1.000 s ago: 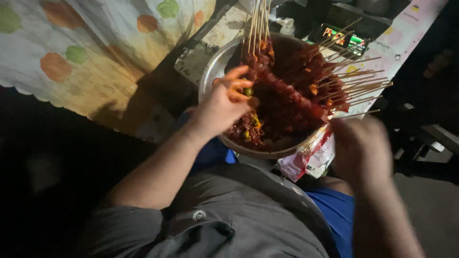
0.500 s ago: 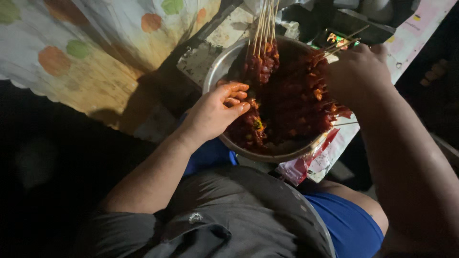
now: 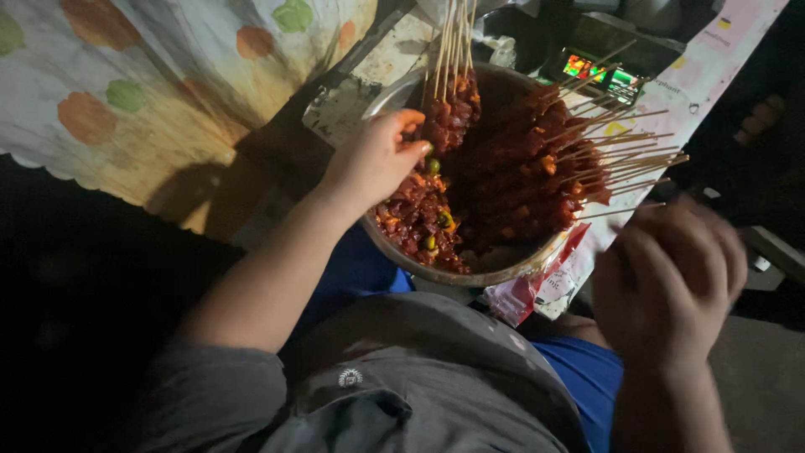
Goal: The person skewers pieces of raw meat and sliced processed sausages onto wooden sticks from a bowl containing a red marinade and vegetables.
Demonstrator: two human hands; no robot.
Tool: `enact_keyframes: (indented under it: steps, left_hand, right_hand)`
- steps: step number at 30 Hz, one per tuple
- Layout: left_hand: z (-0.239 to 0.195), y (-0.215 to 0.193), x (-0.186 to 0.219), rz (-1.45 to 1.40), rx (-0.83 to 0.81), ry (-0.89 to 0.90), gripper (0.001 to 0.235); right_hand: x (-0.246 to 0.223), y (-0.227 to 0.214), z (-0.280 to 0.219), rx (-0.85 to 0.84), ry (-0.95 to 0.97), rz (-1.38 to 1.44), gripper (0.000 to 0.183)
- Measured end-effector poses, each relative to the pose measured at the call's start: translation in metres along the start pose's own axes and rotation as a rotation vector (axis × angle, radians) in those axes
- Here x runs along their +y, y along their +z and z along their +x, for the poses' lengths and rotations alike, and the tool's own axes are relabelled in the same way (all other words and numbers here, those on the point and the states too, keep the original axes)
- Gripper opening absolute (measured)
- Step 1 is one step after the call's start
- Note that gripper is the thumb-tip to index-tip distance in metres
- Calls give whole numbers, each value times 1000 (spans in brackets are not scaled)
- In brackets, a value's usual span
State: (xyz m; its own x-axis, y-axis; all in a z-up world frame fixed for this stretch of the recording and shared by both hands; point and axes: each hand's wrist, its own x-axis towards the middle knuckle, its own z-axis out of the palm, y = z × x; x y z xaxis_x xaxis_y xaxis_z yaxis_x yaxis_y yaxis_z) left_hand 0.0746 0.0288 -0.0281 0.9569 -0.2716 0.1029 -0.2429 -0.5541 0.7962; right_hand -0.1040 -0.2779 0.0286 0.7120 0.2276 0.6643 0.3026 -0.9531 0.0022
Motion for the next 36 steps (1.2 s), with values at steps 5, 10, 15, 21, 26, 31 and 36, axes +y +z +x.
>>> enact_keyframes:
  steps: [5,10,15,21,26,31,36]
  left_hand:
    - [45,16,-13,297,-69,-158,39]
    - [86,39,-28,576,-276,-392,35]
    - [108,52,-47,598,-366,-516,22]
    - [99,50,-59,488,-230,-440,37]
    - [93,49,-54,376,-171,-481,45]
    - [81,43,-38,220,-39,-437,38]
    - [59,35,-29,-98,-66,-420,29]
  right_hand:
    - [-7,-2,-67,51,251,160,13]
    - [5,-7,-106,21,315,292,24]
    - [5,-5,-114,62,328,372,33]
    - [-3,-1,-99,36,360,497,33]
    - [-14,-9,-84,-81,388,450,27]
    - [-26,-18,-79,-164,410,386,28]
    - [-26,-12,-75,-150,401,458,28]
